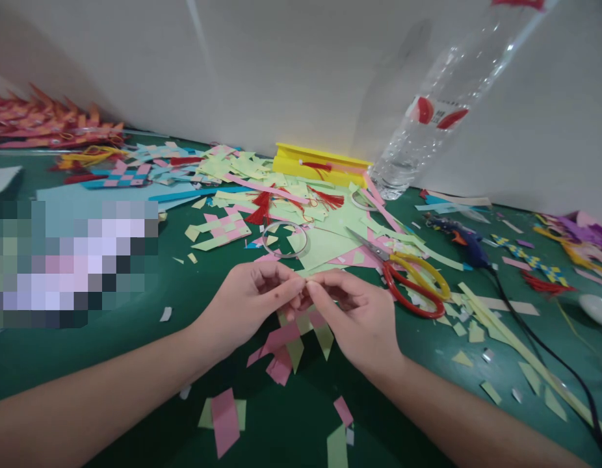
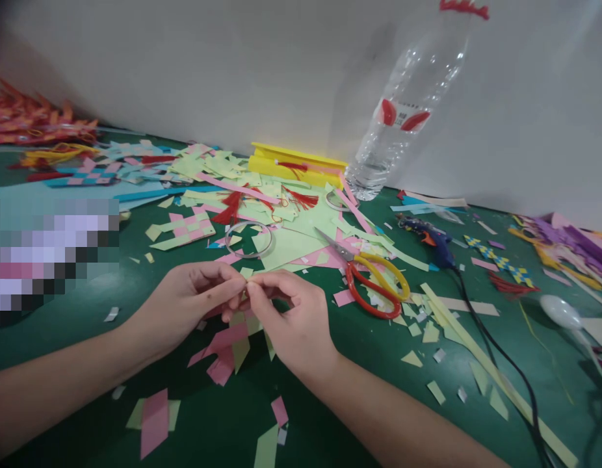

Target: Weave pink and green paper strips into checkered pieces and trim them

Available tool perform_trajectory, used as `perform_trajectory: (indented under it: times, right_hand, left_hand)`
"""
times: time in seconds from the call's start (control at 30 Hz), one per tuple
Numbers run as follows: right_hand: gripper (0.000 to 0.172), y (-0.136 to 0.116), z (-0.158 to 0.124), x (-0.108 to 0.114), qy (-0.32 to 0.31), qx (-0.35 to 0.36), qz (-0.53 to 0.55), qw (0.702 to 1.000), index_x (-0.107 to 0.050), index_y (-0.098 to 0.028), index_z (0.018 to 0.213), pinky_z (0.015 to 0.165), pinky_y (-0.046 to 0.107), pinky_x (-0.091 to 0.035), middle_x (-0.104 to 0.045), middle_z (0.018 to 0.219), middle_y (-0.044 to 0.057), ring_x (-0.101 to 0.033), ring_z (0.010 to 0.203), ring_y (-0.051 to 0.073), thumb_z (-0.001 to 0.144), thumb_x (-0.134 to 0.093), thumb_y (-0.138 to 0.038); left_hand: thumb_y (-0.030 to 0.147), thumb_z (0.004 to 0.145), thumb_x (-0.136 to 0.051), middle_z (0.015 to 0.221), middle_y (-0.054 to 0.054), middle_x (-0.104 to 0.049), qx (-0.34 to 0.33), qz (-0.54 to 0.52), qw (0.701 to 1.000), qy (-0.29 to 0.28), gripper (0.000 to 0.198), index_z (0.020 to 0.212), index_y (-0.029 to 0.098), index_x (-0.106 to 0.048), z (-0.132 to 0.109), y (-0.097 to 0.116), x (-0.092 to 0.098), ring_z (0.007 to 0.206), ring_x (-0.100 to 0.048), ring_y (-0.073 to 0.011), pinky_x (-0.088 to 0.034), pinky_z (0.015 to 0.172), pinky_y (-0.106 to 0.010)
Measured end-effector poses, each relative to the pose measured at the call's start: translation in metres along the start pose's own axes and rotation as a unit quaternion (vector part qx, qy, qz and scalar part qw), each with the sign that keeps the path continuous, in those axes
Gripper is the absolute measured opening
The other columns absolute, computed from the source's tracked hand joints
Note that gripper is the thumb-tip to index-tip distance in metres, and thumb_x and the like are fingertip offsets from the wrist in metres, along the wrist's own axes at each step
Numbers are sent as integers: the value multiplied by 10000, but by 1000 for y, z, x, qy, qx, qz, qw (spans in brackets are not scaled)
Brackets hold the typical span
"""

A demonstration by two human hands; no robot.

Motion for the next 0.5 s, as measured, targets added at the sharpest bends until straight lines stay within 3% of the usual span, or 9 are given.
perform_trajectory:
  times: [0.5]
  right_hand:
    - [93,-3,0,-2,-7,0,8,1000,-677,-201,824,652,217,-564,-710,783,6,-673,675,116,830,-585,-191]
  left_hand:
    - [289,830,-616,567,42,-583,-15,16,1000,4,226,651,152,-634,1,3,2,460,-495,-41,-337,405,-119]
Point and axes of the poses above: each hand's wrist, its own z-axis towards the middle knuckle, its own x-axis out of the back of the hand, y = z × x, the point moved 9 cm from there along z, towards the middle knuckle
